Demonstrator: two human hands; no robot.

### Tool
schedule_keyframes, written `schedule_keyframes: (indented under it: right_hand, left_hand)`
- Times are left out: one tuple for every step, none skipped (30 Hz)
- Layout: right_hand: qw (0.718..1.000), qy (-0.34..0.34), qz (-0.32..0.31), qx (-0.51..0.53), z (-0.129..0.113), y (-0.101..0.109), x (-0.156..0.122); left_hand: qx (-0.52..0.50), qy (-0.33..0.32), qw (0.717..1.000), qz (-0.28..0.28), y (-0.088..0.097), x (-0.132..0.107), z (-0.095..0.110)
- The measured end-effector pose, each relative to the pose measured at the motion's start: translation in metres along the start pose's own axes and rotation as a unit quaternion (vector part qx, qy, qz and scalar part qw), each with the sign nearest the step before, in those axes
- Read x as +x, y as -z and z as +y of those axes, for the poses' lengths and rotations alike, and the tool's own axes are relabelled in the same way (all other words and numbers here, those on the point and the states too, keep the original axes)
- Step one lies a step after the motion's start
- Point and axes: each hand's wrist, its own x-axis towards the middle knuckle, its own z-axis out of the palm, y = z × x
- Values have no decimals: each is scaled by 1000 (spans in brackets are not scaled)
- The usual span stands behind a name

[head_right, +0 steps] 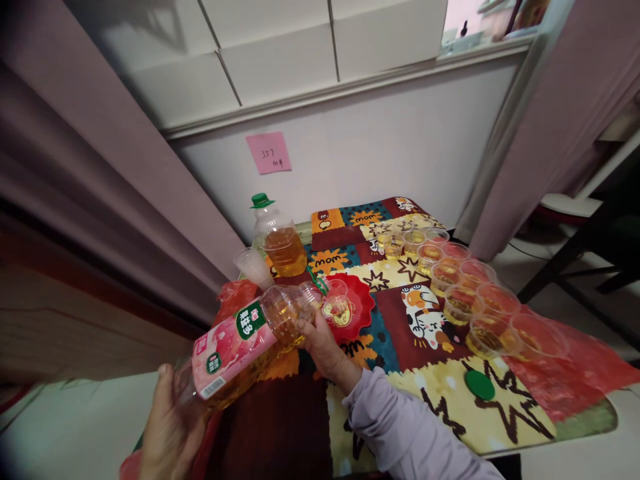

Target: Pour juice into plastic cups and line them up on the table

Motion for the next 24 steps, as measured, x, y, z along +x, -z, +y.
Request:
schedule_keyframes:
  right_hand:
    - [1000, 0, 1, -1, 0, 1, 0]
    - [1000, -1, 4, -3, 1, 1, 0]
    - [1000, -3, 7, -6, 1, 1, 0]
    - [1000, -7, 9, -8, 1, 1, -1]
    - [1000, -9, 9, -9, 0, 1, -1]
    - [1000, -9, 7, -9, 0, 1, -1]
    - [1000, -6, 5, -8, -1, 0, -1]
    - [1000, -2, 4, -6, -1, -1, -1]
    - [1000, 2, 4, -5, -2, -1, -1]
    - [1000, 4, 4, -4, -2, -1, -1]
    - [1000, 2, 3, -6, -2, -1, -1]
    - [1000, 0, 3, -9, -2, -1, 0]
    - [1000, -2, 4, -10, -2, -1, 0]
    - [1000, -3, 3, -10, -1, 0, 0]
    - [1000, -3, 3, -8, -1, 0, 1]
    - [1000, 0, 5, -6, -1, 0, 1]
    - [1000, 2, 6, -4, 0, 0, 1]
    - [1000, 3, 7, -5, -1, 0, 1]
    - [1000, 2, 7, -7, -1, 0, 1]
    - [1000, 2, 8, -9, -2, 0, 1]
    - [1000, 3, 7, -11, -2, -1, 1]
    - [1000, 3, 5, -12, -3, -1, 1]
    - [1000, 4, 4, -11, -3, -1, 1]
    - [1000, 4, 3, -10, -4, -1, 1]
  left_hand:
    - [2, -1, 1000, -3, 0, 0, 0]
    - [4, -2, 1000, -6, 0, -1, 0]
    - [3, -2, 1000, -7, 0, -1, 1]
    - [1, -1, 1000, -6, 0, -1, 1]
    - [-1, 0, 1000, -4, 0, -2, 1]
    - [-2, 0, 1000, -3, 0, -2, 2]
    - [-3, 0, 1000, -2, 0, -2, 2]
    - [-3, -2, 1000, 0, 0, -2, 3]
    - [-1, -4, 1000, 1, 0, -2, 3]
    - [0, -5, 1000, 3, 0, -3, 3]
    - [2, -6, 1000, 5, 0, -3, 3]
    - [2, -5, 1000, 6, 0, -2, 3]
    - [2, -3, 1000, 5, 0, -2, 3]
    - [2, -1, 1000, 3, 0, -2, 3]
    - [3, 1, 1000, 2, 0, -2, 3]
    - [4, 4, 1000, 0, 0, -2, 3]
    - [5, 6, 1000, 0, 0, -2, 3]
    - [7, 7, 1000, 1, 0, -2, 3]
    - [8, 7, 1000, 0, -1, -2, 3]
    - [7, 6, 1000, 0, -1, -2, 4]
    - [5, 5, 1000, -1, -2, -2, 4]
    - [4, 4, 1000, -3, -2, -2, 4]
    - [5, 3, 1000, -3, -3, -3, 5]
    - [6, 4, 1000, -3, -4, -3, 5]
